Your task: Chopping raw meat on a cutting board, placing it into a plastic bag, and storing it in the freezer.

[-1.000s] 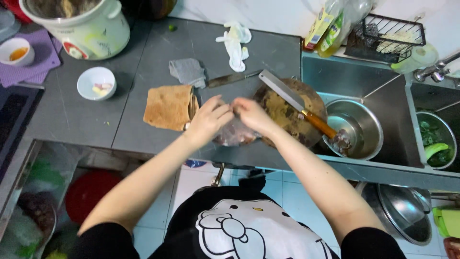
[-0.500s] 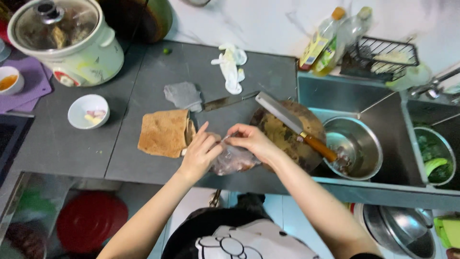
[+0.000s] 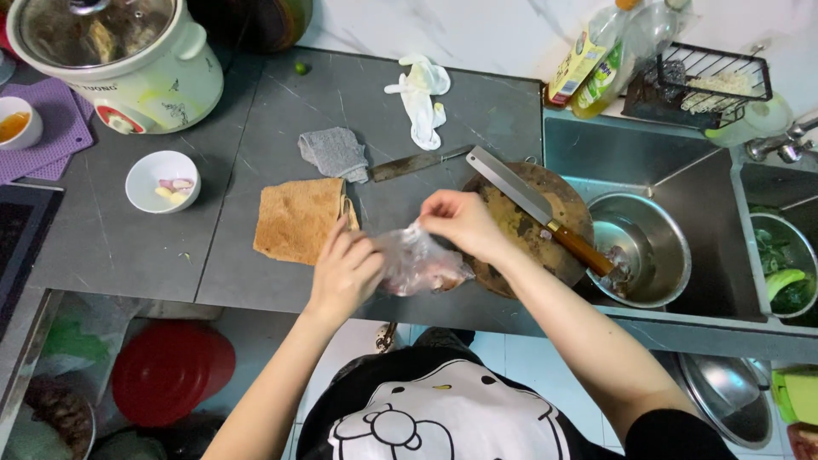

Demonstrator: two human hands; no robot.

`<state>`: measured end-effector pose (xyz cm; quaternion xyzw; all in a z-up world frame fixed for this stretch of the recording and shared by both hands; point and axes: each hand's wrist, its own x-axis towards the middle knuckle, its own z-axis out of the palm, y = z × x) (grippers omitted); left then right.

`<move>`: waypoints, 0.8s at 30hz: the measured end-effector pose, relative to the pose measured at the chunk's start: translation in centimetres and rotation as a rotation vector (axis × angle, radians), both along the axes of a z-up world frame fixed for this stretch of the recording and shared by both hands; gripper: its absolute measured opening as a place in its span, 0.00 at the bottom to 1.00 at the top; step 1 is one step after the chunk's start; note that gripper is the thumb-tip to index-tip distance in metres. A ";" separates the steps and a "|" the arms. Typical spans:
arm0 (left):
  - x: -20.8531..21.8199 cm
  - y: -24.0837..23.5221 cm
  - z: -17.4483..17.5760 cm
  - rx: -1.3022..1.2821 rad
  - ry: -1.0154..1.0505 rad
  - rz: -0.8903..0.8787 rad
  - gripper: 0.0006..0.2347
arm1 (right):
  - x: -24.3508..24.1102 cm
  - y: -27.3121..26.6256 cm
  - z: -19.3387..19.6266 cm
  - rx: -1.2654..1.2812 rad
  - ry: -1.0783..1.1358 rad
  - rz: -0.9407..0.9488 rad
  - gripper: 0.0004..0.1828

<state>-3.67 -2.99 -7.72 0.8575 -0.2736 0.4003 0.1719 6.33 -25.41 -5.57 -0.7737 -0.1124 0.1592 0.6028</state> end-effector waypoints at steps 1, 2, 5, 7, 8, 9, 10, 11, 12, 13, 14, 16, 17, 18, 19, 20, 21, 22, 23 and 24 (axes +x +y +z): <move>-0.2 0.1 0.0 0.000 0.002 -0.002 0.04 | -0.1 -0.1 0.5 0.000 0.002 -0.002 0.09; -0.5 0.1 0.0 -0.078 0.056 0.020 0.06 | -0.2 -0.2 0.9 0.012 0.012 -0.013 0.08; -1.0 -1.2 0.2 -0.147 0.129 0.080 0.07 | -1.0 0.4 1.1 0.029 0.044 -0.021 0.06; -0.7 -2.3 0.2 -0.136 0.134 0.117 0.08 | -1.3 1.0 1.0 0.037 0.055 -0.018 0.06; -0.5 -2.7 0.0 -0.126 0.134 0.170 0.11 | -1.4 1.2 0.9 0.077 0.120 -0.030 0.06; -0.1 -3.2 -0.2 -0.117 0.131 0.221 0.13 | -1.3 1.4 0.9 0.117 0.182 -0.043 0.06; 0.0 -3.2 -0.1 -0.117 0.127 0.220 0.13 | -1.2 1.2 0.8 0.117 0.177 -0.044 0.06; -0.1 -3.3 0.1 -0.129 0.112 0.215 0.10 | -1.3 1.0 0.7 0.166 0.260 -0.053 0.05; -0.2 -3.3 0.2 -0.142 0.098 0.211 0.07 | -1.4 0.7 0.5 0.216 0.342 -0.061 0.06; -0.3 -3.2 0.5 -0.143 0.099 0.204 0.07 | -1.6 0.5 0.7 0.216 0.342 -0.068 0.06; -0.4 -3.0 0.7 -0.128 0.134 0.206 0.06 | -1.8 0.2 0.8 0.212 0.328 -0.067 0.06; -0.6 -2.5 1.2 -0.112 0.166 0.204 0.06 | -1.6 -0.5 0.6 0.211 0.311 -0.070 0.06; -0.8 -2.1 1.3 -0.098 0.203 0.202 0.06 | -1.5 -0.9 0.1 0.182 0.280 -0.054 0.06; -1.0 -1.8 1.4 -0.083 0.241 0.199 0.06 | -1.3 -1.3 -0.5 0.152 0.249 -0.037 0.07; -1.3 -1.2 0.9 -0.082 0.243 0.197 0.06 | -1.4 -1.7 -0.2 0.154 0.251 -0.040 0.07; -1.5 -0.6 0.4 -0.059 0.292 0.235 0.06 | -1.5 -2.2 0.2 0.069 0.170 -0.029 0.05; -1.8 0.0 -0.1 -0.036 0.344 0.273 0.06 | -1.7 -2.6 0.5 -0.016 0.091 -0.018 0.04; -2.5 0.5 -0.6 -0.034 0.347 0.271 0.06 | -1.5 -3.2 -1.6 -0.015 0.095 -0.020 0.04; -2.8 1.1 -1.1 -0.023 0.425 0.299 0.05 | -1.1 -3.9 -3.6 -0.226 -0.119 0.002 0.05; -3.2 1.6 -1.5 -0.012 0.503 0.326 0.04 | -0.7 -4.6 -5.5 -0.438 -0.333 0.025 0.06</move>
